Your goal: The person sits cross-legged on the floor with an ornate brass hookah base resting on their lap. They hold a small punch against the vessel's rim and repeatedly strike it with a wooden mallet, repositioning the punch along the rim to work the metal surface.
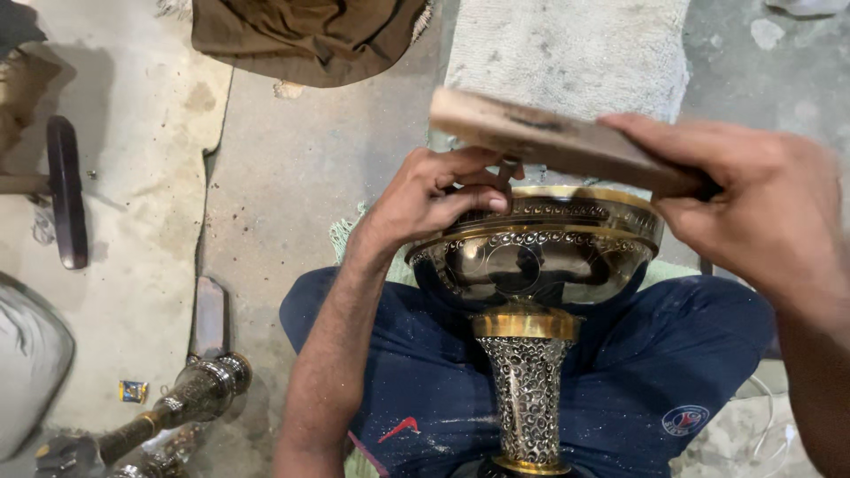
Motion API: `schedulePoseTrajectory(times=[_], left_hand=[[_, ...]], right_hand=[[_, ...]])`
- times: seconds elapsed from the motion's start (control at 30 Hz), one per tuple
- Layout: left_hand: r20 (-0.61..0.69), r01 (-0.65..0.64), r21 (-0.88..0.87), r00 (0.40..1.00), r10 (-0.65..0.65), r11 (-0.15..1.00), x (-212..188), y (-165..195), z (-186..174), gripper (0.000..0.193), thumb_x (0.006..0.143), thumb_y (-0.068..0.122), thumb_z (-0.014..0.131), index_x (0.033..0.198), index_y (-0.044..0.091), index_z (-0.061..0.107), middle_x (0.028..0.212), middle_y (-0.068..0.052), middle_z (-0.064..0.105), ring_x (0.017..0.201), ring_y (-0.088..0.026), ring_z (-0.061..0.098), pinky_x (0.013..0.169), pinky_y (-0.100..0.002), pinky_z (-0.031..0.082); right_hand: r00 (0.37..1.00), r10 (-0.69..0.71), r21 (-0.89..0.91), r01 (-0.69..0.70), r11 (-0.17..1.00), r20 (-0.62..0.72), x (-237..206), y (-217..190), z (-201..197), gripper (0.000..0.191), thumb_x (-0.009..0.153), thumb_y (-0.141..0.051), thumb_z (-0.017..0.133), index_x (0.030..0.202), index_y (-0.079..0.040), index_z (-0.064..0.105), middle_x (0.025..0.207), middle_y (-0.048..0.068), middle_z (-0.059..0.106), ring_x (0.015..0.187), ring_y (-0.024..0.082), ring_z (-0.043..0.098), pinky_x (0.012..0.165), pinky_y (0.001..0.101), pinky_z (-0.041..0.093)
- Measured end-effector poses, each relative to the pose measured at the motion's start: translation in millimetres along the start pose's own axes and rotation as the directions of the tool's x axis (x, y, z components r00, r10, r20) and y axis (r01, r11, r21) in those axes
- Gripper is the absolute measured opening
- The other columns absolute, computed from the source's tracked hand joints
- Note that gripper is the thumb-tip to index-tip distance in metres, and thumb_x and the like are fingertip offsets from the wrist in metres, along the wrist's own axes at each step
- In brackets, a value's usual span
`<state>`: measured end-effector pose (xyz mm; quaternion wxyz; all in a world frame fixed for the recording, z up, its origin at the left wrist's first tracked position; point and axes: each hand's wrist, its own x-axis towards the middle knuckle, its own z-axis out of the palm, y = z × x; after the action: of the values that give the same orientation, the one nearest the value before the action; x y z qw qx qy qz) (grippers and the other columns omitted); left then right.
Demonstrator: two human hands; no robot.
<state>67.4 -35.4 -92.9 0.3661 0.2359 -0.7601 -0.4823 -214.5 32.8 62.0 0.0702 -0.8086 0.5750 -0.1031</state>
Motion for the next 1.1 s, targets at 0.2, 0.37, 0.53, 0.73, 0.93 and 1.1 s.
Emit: schedulePoseTrajectory(times=[0.2, 0.37, 0.53, 0.73, 0.93, 1.1], left_hand=[[-0.041, 0.049, 0.025, 0.998, -0.048, 0.998, -0.4, 5.3, 2.7, 0.037, 0.095, 0.023, 0.081, 0.126, 0.007, 0.07, 0.113, -0.013, 0.08, 0.1, -0.022, 0.082, 0.09, -0.04, 0.072], [-0.096, 0.111, -0.072, 0.988, -0.117, 0.991, -0.2, 14.3, 6.6, 0.049, 0.093, 0.023, 0.079, 0.135, 0.004, 0.063, 0.116, -0.014, 0.078, 0.101, -0.024, 0.081, 0.092, -0.042, 0.07], [-0.1, 0.087, -0.071, 0.991, -0.094, 0.994, 0.3, 11.8, 4.4, 0.044, 0.094, 0.022, 0.079, 0.132, 0.004, 0.065, 0.122, -0.016, 0.075, 0.101, -0.025, 0.081, 0.089, -0.042, 0.071], [-0.134, 0.094, -0.147, 0.984, -0.114, 0.985, -17.8, 7.1, 1.1, 0.048, 0.095, 0.022, 0.079, 0.139, 0.01, 0.062, 0.115, -0.013, 0.08, 0.099, -0.023, 0.083, 0.091, -0.041, 0.071], [-0.207, 0.07, -0.088, 0.975, -0.087, 0.994, -21.1, 14.8, 9.8, 0.044, 0.098, 0.012, 0.076, 0.139, 0.009, 0.063, 0.123, -0.014, 0.077, 0.105, -0.022, 0.08, 0.093, -0.038, 0.071], [-0.232, 0.149, -0.144, 0.956, -0.179, 0.978, -19.9, 25.0, 10.8, 0.047, 0.094, 0.006, 0.076, 0.139, 0.005, 0.061, 0.122, -0.014, 0.076, 0.103, -0.022, 0.08, 0.092, -0.036, 0.07]], right_hand=[[0.98, 0.139, 0.024, -0.143, 0.989, 0.146, 2.0, 0.9, -10.0, 0.044, 0.097, 0.004, 0.071, 0.137, -0.013, 0.067, 0.085, 0.013, 0.077, 0.057, 0.018, 0.066, 0.049, 0.0321, 0.054], [0.975, 0.159, 0.535, -0.052, 0.843, -0.156, 3.7, 0.3, -13.3, 0.056, 0.09, 0.006, 0.07, 0.144, -0.004, 0.056, 0.097, 0.014, 0.066, 0.085, 0.015, 0.068, 0.075, 0.0276, 0.059], [0.994, 0.085, 0.23, -0.099, 0.968, 0.071, 9.0, -0.5, -16.9, 0.065, 0.079, 0.01, 0.075, 0.141, -0.005, 0.063, 0.101, 0.017, 0.076, 0.083, 0.021, 0.074, 0.075, 0.0326, 0.062], [1.0, -0.015, 0.271, 0.016, 0.962, -0.006, 13.3, -9.3, -18.9, 0.07, 0.079, 0.005, 0.078, 0.146, -0.008, 0.059, 0.11, 0.018, 0.073, 0.091, 0.021, 0.072, 0.085, 0.0344, 0.06], [1.0, -0.019, 0.293, 0.015, 0.956, 0.01, 14.9, -8.6, -16.9, 0.076, 0.078, 0.01, 0.073, 0.149, -0.01, 0.056, 0.113, 0.018, 0.074, 0.094, 0.021, 0.072, 0.082, 0.0363, 0.06], [0.999, -0.002, 0.205, -0.007, 0.979, 0.047, 17.5, -4.6, -10.2, 0.075, 0.082, 0.005, 0.074, 0.152, -0.015, 0.056, 0.11, 0.017, 0.075, 0.089, 0.022, 0.074, 0.082, 0.0367, 0.061]])
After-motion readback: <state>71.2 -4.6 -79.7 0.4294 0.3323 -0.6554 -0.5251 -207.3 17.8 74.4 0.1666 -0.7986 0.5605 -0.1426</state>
